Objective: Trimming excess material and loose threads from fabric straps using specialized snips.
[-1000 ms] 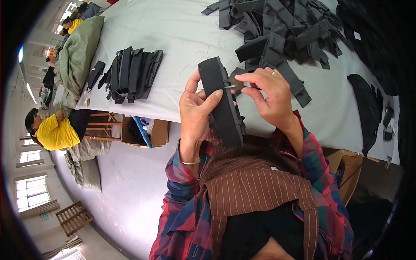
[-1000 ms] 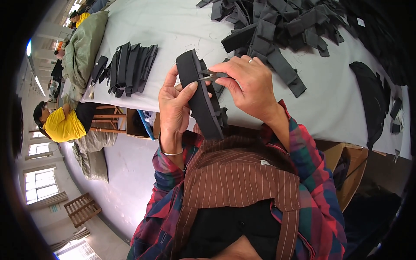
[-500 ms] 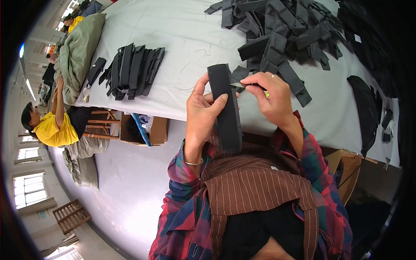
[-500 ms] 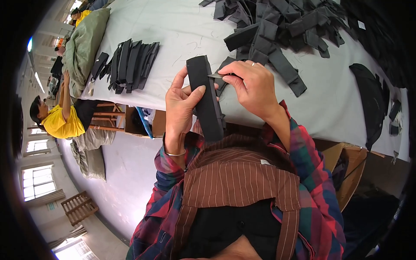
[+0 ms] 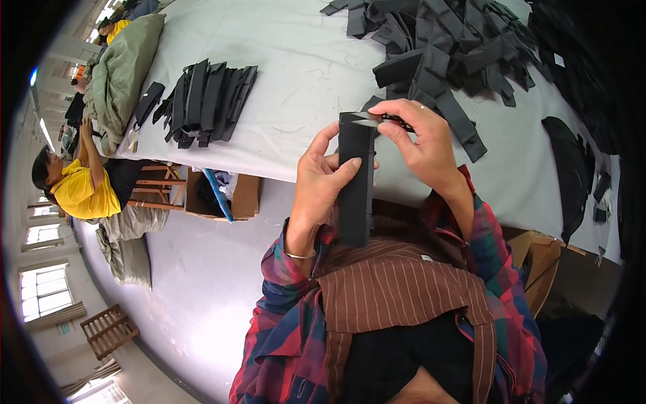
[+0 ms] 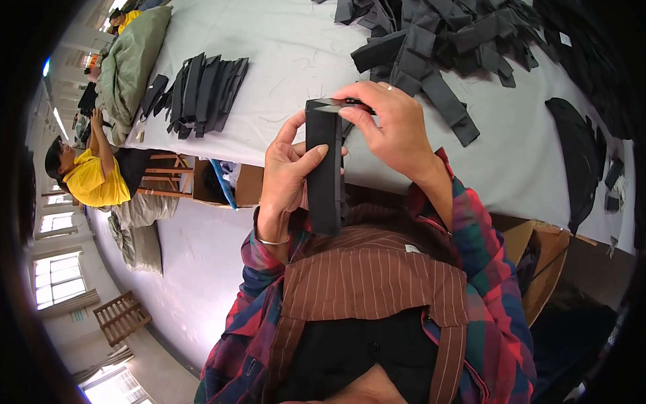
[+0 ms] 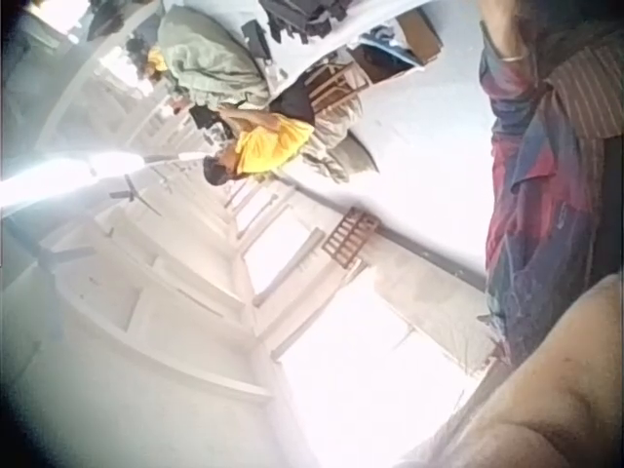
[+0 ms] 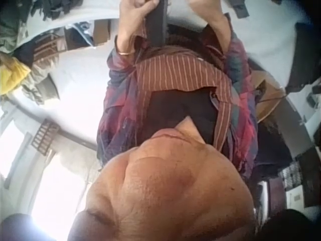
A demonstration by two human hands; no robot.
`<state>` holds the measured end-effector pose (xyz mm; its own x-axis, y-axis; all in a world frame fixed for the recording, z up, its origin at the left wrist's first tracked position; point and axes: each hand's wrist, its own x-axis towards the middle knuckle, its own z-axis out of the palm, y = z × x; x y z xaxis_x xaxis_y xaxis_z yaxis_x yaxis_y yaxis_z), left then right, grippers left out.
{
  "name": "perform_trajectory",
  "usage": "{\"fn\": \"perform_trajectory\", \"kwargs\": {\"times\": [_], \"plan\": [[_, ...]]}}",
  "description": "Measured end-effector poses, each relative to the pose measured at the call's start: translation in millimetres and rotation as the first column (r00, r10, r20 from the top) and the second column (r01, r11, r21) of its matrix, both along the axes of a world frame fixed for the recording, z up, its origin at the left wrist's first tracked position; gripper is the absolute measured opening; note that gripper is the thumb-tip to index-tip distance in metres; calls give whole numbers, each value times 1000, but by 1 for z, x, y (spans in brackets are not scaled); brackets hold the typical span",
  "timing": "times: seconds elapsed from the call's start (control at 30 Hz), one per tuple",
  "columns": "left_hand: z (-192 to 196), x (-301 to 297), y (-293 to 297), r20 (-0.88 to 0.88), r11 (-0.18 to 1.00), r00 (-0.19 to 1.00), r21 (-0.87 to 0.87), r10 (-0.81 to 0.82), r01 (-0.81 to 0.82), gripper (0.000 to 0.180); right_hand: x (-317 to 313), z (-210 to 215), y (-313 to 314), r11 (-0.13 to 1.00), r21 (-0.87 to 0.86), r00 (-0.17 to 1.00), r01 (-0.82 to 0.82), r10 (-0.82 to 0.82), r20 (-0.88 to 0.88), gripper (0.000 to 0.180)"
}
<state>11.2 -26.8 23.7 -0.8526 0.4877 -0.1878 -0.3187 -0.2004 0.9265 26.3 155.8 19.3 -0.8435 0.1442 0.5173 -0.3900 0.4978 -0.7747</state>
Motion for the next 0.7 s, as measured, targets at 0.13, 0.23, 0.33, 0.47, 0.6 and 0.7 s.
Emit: {"fn": "perform_trajectory", "kwargs": {"times": [0.13,0.23,0.33,0.47,0.6,0.7], "plan": [[-2,1,-1,-6,998,999,-48,-32,32,48,-3,4,2,960,280,998,-24,40,-50,14],[-2,2,-1,-16,996,999,-77,-36,35,45,-5,-3,4,972,236,1000,1,2,-13,15],[-5,3,-4,-43,996,998,-87,-40,36,48,-2,1,6,986,160,999,33,-28,-33,14],[-7,2,-8,-83,992,994,-106,-72,63,56,5,16,9,953,300,997,-50,63,-33,13],[-3,2,-8,-34,987,994,-124,-107,102,58,0,12,19,928,360,994,-93,105,-14,18],[-5,-1,-13,-26,975,989,-170,-146,140,58,-2,11,24,904,408,991,-125,132,11,15]]}}
